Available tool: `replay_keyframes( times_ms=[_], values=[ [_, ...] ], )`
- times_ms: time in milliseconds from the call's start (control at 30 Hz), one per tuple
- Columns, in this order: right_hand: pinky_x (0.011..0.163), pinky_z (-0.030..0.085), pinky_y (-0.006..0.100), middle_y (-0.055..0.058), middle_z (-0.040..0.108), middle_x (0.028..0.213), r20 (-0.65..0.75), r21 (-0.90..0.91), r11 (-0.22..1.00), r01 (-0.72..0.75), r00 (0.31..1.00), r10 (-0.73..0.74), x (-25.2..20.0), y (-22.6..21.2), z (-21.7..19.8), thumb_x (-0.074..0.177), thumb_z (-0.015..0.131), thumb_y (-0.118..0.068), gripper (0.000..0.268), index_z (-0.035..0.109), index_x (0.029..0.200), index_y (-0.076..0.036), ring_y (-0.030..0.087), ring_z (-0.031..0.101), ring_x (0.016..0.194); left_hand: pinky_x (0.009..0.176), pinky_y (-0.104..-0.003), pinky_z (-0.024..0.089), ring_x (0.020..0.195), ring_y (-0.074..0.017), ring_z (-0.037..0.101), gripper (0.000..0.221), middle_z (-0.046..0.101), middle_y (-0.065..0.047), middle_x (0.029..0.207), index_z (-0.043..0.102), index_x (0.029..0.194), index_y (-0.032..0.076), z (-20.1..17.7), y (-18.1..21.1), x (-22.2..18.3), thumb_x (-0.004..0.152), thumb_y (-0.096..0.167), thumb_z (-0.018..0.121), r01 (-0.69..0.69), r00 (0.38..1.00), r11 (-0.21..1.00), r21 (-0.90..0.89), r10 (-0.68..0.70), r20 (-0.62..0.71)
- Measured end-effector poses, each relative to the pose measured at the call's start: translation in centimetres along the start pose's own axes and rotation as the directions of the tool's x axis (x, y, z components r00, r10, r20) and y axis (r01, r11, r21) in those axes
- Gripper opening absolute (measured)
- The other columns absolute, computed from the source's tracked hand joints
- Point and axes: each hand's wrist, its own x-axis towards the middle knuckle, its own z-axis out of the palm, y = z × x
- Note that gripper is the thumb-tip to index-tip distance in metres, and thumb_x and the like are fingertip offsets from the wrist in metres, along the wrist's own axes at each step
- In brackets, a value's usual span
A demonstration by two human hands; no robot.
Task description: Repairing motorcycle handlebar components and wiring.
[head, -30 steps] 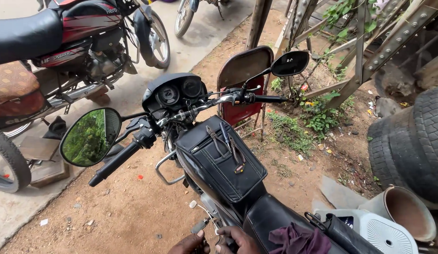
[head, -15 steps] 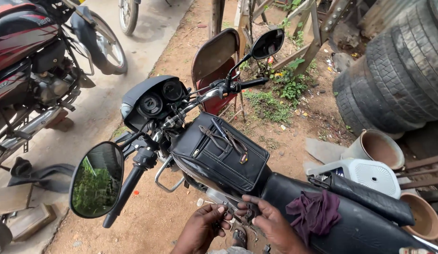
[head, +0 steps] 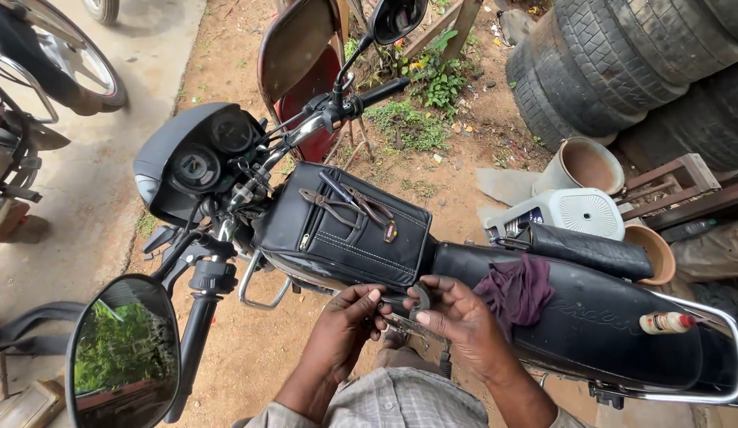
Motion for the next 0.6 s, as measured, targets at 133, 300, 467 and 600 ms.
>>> replay_keyframes(
  times_ms=[133,300,467,600],
  values=[
    [0.099,0.055,0.034,0.013,0.069,0.121,-0.017,-0.096,0.993,0.073,0.997,-0.075,2.9,1.2,-1.5,0.085,0.073,0.006,0.057,0.055,0.139,0.002,0.019,0.067,0.112,0.059,-0.026,0.048,0.067,-0.0138,0.063,0.026,0.071,-0.007,0.084,0.069,0.113,-0.001,0.1,1.2,1.5,0.096,0.018,0.066,-0.008,1.000,1.000,0.023,0.008,0.003],
    [0.097,0.057,0.030,0.011,0.072,0.122,-0.003,-0.421,0.882,0.215,0.971,-0.238,5.7,-3.0,-2.4,0.086,0.075,0.003,0.057,0.054,0.139,0.001,0.015,0.069,0.112,0.059,-0.026,0.048,0.068,-0.0131,0.062,0.028,0.070,-0.008,0.088,0.066,0.121,0.000,2.8,2.9,4.0,0.097,0.013,0.063,-0.011,0.997,1.000,0.009,0.012,-0.077],
    [0.095,0.057,0.037,0.019,0.072,0.125,0.104,0.022,0.992,0.126,0.986,-0.128,9.9,-3.8,-7.6,0.095,0.065,-0.003,0.044,0.057,0.137,0.005,0.025,0.070,0.112,0.057,-0.026,0.048,0.066,-0.0130,0.061,0.032,0.070,-0.008,0.087,0.064,0.127,0.003,4.8,3.2,7.2,0.096,0.009,0.058,-0.046,0.993,0.999,-0.007,0.045,-0.112],
    [0.088,0.059,0.042,0.021,0.071,0.126,0.231,0.268,0.960,-0.083,0.973,0.020,12.9,-6.5,-9.0,0.100,0.055,-0.009,0.038,0.059,0.135,0.002,0.031,0.072,0.106,0.059,-0.025,0.049,0.067,-0.0127,0.062,0.031,0.070,-0.008,0.089,0.064,0.127,0.000,5.4,3.5,9.4,0.097,0.008,0.058,-0.076,0.981,0.997,0.002,0.076,-0.177]
  ],
)
